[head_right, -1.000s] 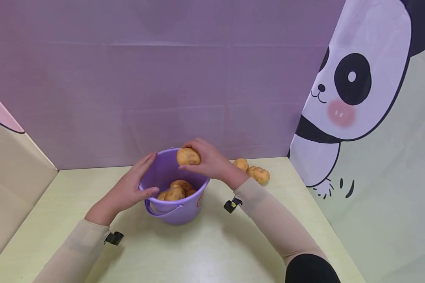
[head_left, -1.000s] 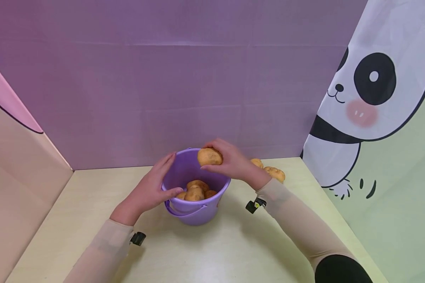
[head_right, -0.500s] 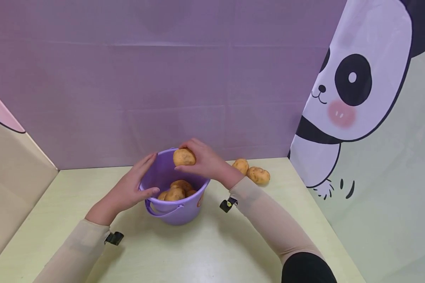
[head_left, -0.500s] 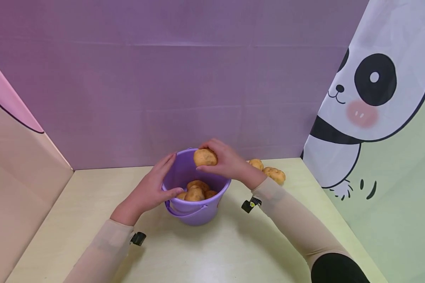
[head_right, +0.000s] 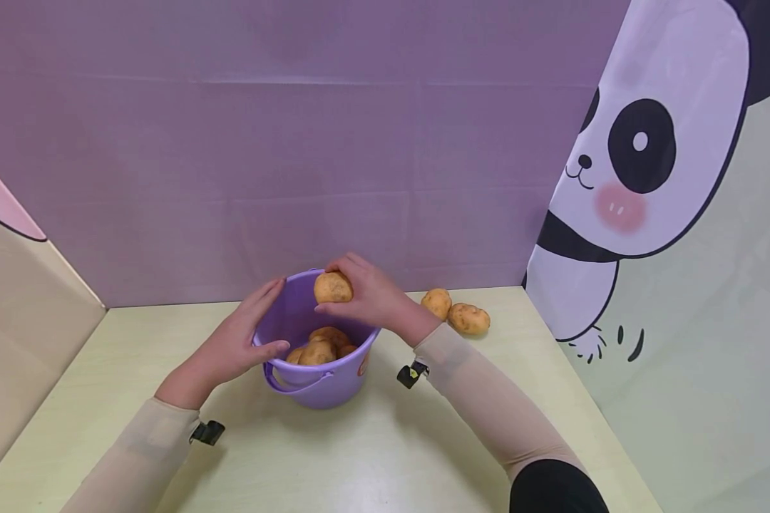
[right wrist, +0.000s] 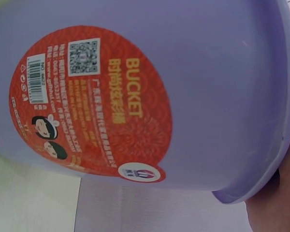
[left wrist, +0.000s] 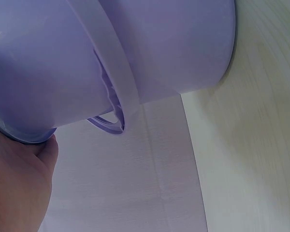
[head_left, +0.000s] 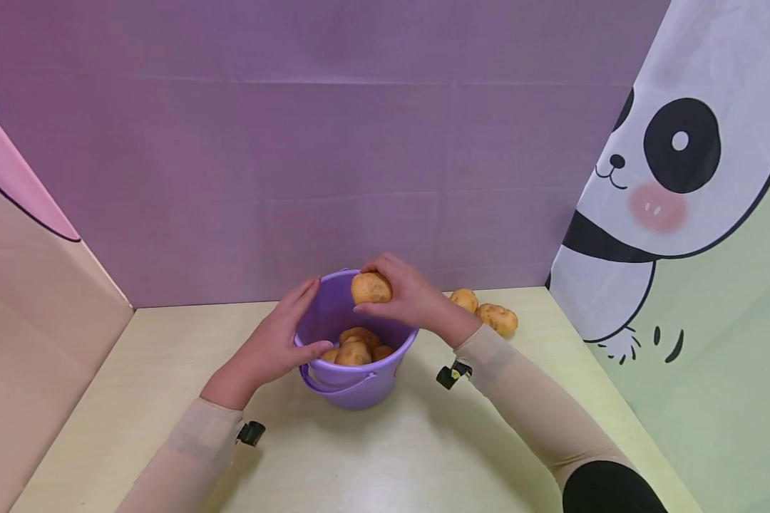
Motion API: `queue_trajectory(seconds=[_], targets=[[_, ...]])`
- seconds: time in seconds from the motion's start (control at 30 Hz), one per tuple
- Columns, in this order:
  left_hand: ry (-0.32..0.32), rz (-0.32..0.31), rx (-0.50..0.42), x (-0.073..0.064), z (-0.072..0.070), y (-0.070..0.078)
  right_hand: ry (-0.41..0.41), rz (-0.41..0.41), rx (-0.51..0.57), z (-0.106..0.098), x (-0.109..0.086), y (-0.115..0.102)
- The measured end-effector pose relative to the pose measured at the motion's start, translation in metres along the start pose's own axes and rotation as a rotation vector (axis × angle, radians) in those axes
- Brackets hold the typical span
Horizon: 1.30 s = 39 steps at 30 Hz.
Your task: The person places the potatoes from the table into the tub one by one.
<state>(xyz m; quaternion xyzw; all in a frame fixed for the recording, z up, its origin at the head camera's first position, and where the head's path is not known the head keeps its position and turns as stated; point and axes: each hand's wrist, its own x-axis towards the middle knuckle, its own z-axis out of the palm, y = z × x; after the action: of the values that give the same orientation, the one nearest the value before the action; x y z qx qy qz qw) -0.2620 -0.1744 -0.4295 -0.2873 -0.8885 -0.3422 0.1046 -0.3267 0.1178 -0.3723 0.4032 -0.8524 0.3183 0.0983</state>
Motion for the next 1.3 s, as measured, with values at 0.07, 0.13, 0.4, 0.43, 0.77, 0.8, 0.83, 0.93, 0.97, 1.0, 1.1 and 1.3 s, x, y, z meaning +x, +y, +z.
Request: queue_trajectory(seconds=[0.07,0.13,0.4,0.43,0.77,0.8,0.83,0.93,0.97,1.0,1.1,1.3], targets=[[-0.001,-0.002,0.000,0.000,0.000,0.000,-0.005,0.007,-0.003,0.000,0.000,0.000],[-0.002,-0.005,0.000,0.000,0.000,0.000,-0.010,0.013,-0.005,0.000,0.000,-0.001],[-0.004,-0.008,0.001,0.000,0.000,0.001,-0.022,0.030,-0.015,0.000,-0.001,-0.001],[-0.004,-0.009,0.000,0.000,0.000,0.001,-0.025,0.029,-0.017,0.000,-0.001,-0.001],[-0.006,-0.013,0.006,0.000,0.000,0.000,-0.039,0.000,0.001,-0.002,-0.002,-0.001],[-0.005,-0.011,0.007,0.000,0.000,0.000,-0.037,-0.004,0.001,-0.002,-0.002,0.000],[-0.005,-0.010,0.007,0.000,0.001,0.000,-0.035,-0.007,-0.001,-0.003,-0.002,0.000],[-0.005,-0.008,0.006,0.001,0.000,0.000,-0.031,-0.002,-0.012,-0.003,-0.003,0.000],[-0.005,-0.006,0.006,0.001,0.000,0.000,-0.030,0.002,-0.017,-0.004,-0.003,0.001],[-0.006,-0.006,0.005,0.001,0.000,0.000,-0.029,0.004,-0.020,-0.004,-0.003,0.001],[-0.006,-0.007,0.003,0.001,0.000,0.001,-0.026,0.007,-0.013,-0.006,-0.004,0.000],[-0.006,-0.015,0.003,0.000,0.000,0.002,-0.004,0.001,0.004,-0.011,-0.009,0.002]])
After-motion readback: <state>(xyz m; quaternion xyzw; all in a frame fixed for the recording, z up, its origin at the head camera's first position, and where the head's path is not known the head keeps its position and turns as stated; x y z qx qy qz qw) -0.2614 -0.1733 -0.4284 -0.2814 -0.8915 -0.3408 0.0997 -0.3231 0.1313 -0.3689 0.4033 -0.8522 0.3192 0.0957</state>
